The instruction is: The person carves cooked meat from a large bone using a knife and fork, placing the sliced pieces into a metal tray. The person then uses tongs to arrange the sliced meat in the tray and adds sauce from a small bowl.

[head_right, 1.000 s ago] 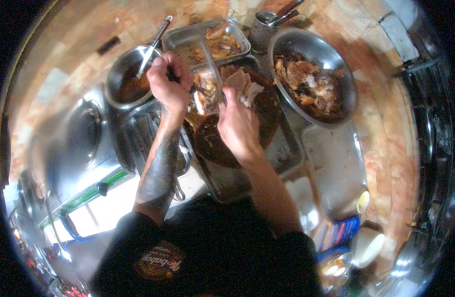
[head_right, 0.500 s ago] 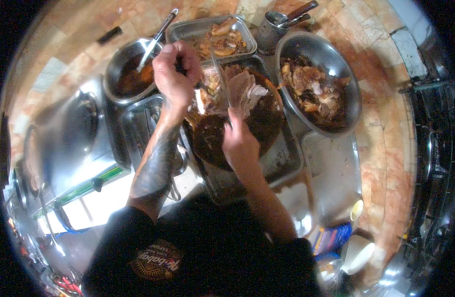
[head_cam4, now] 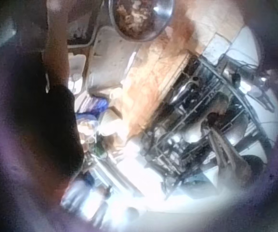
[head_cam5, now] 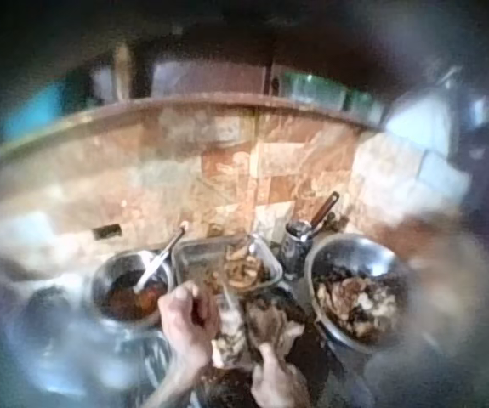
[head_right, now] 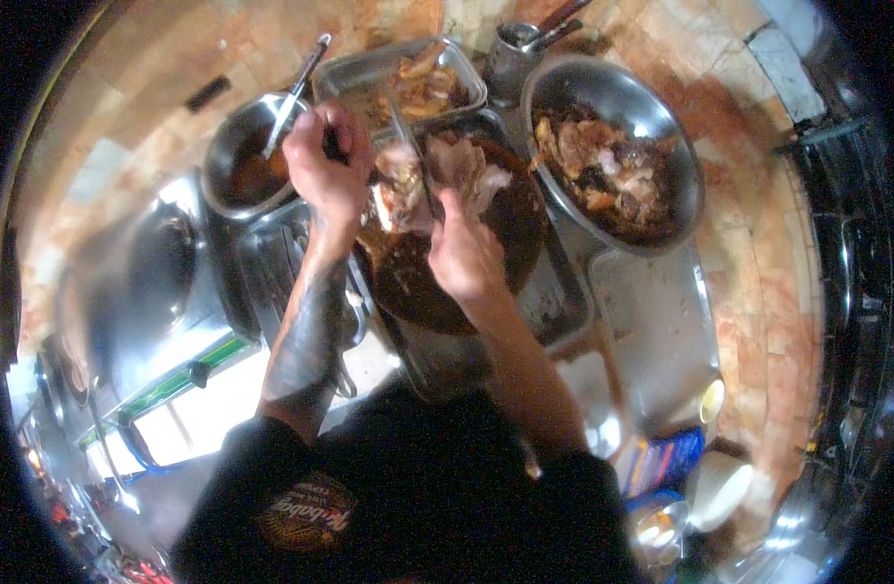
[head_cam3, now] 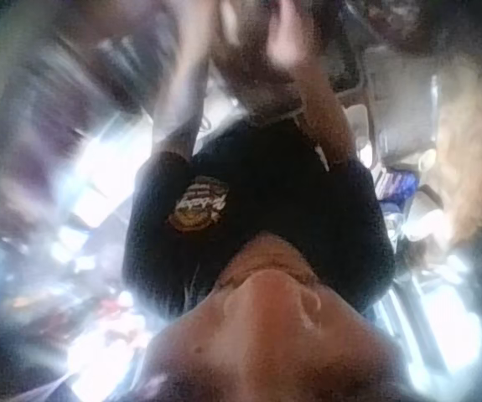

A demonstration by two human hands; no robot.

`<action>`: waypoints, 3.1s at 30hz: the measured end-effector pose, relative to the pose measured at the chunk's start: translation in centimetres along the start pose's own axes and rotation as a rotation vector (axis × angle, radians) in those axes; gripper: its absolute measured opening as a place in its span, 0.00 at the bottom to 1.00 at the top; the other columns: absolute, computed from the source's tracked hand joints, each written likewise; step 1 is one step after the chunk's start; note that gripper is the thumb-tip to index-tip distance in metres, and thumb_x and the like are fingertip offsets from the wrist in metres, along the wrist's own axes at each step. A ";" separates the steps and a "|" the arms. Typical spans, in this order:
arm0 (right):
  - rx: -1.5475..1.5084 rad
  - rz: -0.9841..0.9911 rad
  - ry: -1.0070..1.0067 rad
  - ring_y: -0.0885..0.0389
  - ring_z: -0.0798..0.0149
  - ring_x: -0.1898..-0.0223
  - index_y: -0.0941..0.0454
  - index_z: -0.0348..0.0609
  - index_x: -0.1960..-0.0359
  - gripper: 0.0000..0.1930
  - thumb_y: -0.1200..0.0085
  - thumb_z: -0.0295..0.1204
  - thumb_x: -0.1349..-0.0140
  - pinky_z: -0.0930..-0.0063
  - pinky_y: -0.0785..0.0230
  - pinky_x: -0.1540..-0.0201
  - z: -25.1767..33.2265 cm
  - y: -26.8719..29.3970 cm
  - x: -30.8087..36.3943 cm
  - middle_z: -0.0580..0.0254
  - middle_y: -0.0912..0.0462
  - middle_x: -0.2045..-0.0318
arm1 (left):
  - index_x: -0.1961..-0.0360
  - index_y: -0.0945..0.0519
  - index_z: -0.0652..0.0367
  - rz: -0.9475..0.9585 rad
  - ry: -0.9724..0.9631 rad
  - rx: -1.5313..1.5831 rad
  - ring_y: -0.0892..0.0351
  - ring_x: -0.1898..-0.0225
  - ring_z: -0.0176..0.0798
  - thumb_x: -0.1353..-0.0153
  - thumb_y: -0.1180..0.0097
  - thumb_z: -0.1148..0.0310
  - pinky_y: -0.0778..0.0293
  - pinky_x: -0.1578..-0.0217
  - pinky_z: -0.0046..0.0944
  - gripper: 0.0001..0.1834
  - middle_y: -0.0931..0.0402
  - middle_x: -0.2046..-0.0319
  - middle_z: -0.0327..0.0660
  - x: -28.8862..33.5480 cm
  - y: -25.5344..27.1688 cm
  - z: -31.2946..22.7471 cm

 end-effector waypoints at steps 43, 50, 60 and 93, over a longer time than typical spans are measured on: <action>-0.134 -0.155 0.157 0.21 0.32 0.58 0.38 0.48 0.37 0.23 0.50 0.27 0.33 0.44 0.29 0.57 1.2 0.7 2.4 0.33 0.19 0.61 | 0.85 0.37 0.60 -0.019 -0.016 0.133 0.39 0.86 0.32 0.31 0.65 0.53 0.47 0.85 0.32 0.28 0.39 0.89 0.37 -0.4 2.5 1.4; -0.070 -0.145 0.082 0.21 0.31 0.61 0.40 0.49 0.36 0.23 0.51 0.28 0.33 0.41 0.30 0.58 0.8 -1.0 1.5 0.34 0.19 0.66 | 0.81 0.35 0.57 0.015 0.038 0.190 0.42 0.87 0.33 0.35 0.61 0.47 0.49 0.86 0.35 0.26 0.40 0.87 0.37 0.1 1.8 1.3; -0.006 -0.280 0.216 0.18 0.37 0.64 0.36 0.46 0.36 0.25 0.49 0.24 0.35 0.49 0.25 0.63 -0.8 -1.8 7.7 0.38 0.18 0.63 | 0.81 0.36 0.56 0.018 -0.007 0.138 0.42 0.87 0.33 0.35 0.62 0.43 0.49 0.87 0.34 0.28 0.40 0.86 0.37 0.1 1.6 1.3; -0.165 -0.668 0.482 0.15 0.40 0.63 0.34 0.43 0.40 0.21 0.47 0.24 0.34 0.52 0.22 0.60 4.7 6.3 3.3 0.41 0.16 0.61 | 0.81 0.36 0.55 0.046 0.009 0.229 0.45 0.88 0.34 0.35 0.61 0.47 0.49 0.86 0.35 0.25 0.42 0.87 0.37 -0.5 3.4 1.0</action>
Point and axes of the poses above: each hand's wrist, its own x-axis away from the middle knuckle, its own y-axis out of the back of the hand, z = x × y, the point moved 7 cm from there along -x, towards the middle knuckle
